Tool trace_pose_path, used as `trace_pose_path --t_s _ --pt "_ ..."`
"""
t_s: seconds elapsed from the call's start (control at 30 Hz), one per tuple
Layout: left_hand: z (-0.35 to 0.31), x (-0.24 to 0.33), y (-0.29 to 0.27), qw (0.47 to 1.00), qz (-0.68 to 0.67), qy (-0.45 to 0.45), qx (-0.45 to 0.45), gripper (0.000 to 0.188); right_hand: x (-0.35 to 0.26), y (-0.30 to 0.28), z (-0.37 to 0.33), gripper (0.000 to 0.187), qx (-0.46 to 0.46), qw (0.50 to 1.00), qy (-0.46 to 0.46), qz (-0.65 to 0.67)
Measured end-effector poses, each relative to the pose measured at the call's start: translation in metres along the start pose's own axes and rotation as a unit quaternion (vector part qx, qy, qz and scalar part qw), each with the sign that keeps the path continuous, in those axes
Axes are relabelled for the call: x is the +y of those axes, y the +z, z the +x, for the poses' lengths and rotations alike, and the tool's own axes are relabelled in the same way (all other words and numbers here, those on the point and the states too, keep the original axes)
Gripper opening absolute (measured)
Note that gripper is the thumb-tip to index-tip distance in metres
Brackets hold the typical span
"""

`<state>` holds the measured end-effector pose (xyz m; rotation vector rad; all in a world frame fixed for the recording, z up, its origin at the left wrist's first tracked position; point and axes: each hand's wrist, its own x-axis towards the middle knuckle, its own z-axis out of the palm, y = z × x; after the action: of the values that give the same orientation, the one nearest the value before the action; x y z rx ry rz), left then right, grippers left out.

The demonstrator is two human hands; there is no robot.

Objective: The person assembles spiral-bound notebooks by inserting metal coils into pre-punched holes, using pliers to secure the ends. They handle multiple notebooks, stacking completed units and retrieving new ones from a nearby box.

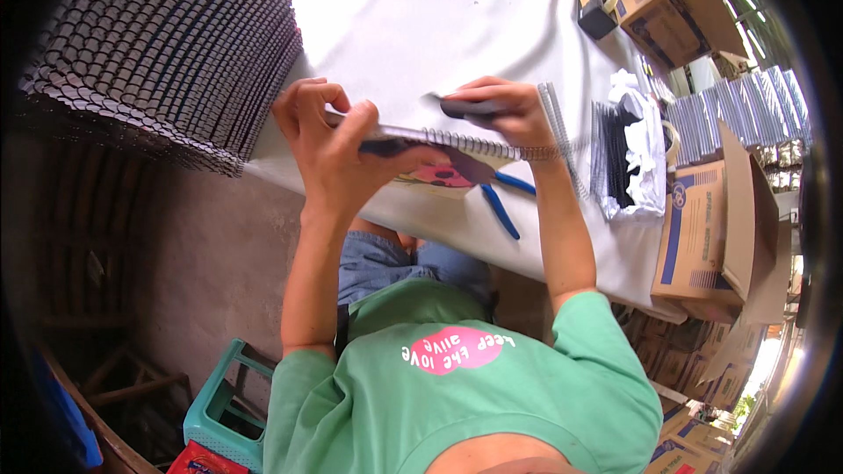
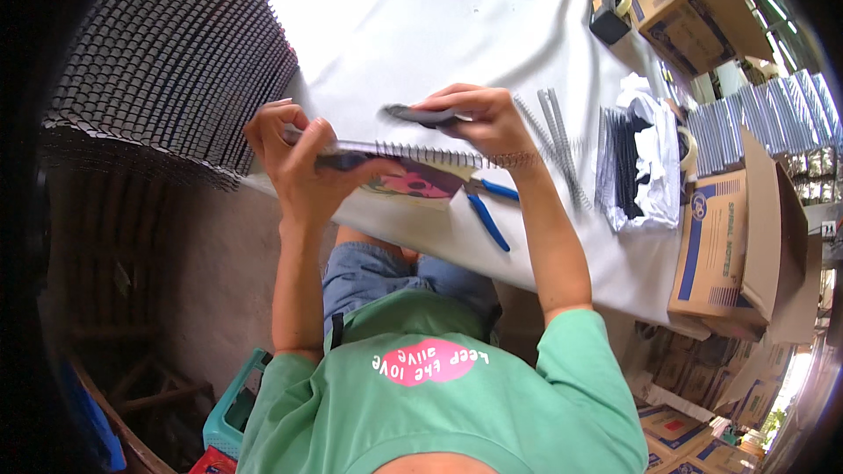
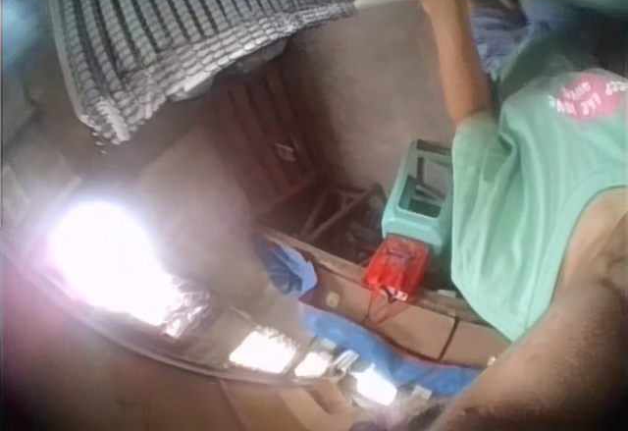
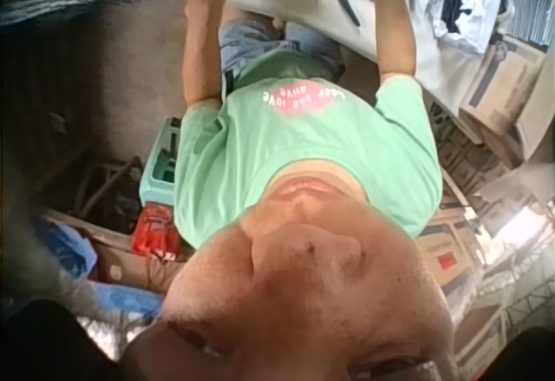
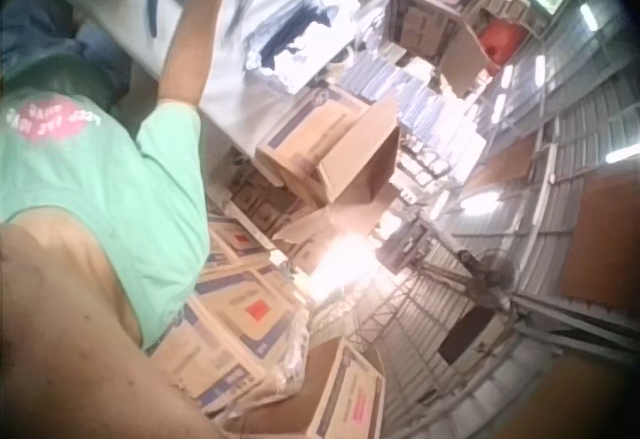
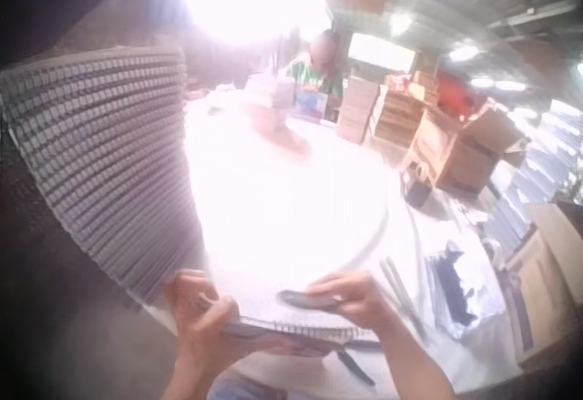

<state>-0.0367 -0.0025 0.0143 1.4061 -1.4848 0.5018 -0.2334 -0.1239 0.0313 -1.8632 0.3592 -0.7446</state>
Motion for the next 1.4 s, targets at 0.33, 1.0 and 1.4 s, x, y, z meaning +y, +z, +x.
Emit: trace_pose_path --t_s 0.33,1.0,1.4 --pt "0.002 -0.006 0.01 0.997 -0.077 0.014 0.006 0.067 -0.014 0.005 0.015 0.03 -0.083 0.978 -0.147 0.121" --pt "-0.007 -0.024 0.029 0.951 -0.247 -0.184 0.008 0.106 -0.004 0.013 0.044 0.036 -0.103 0.981 -0.048 -0.156" --pt "-0.009 -0.023 0.024 0.923 -0.301 -0.237 -0.034 0.102 -0.025 0.038 0.065 0.037 -0.116 0.985 -0.036 -0.127"
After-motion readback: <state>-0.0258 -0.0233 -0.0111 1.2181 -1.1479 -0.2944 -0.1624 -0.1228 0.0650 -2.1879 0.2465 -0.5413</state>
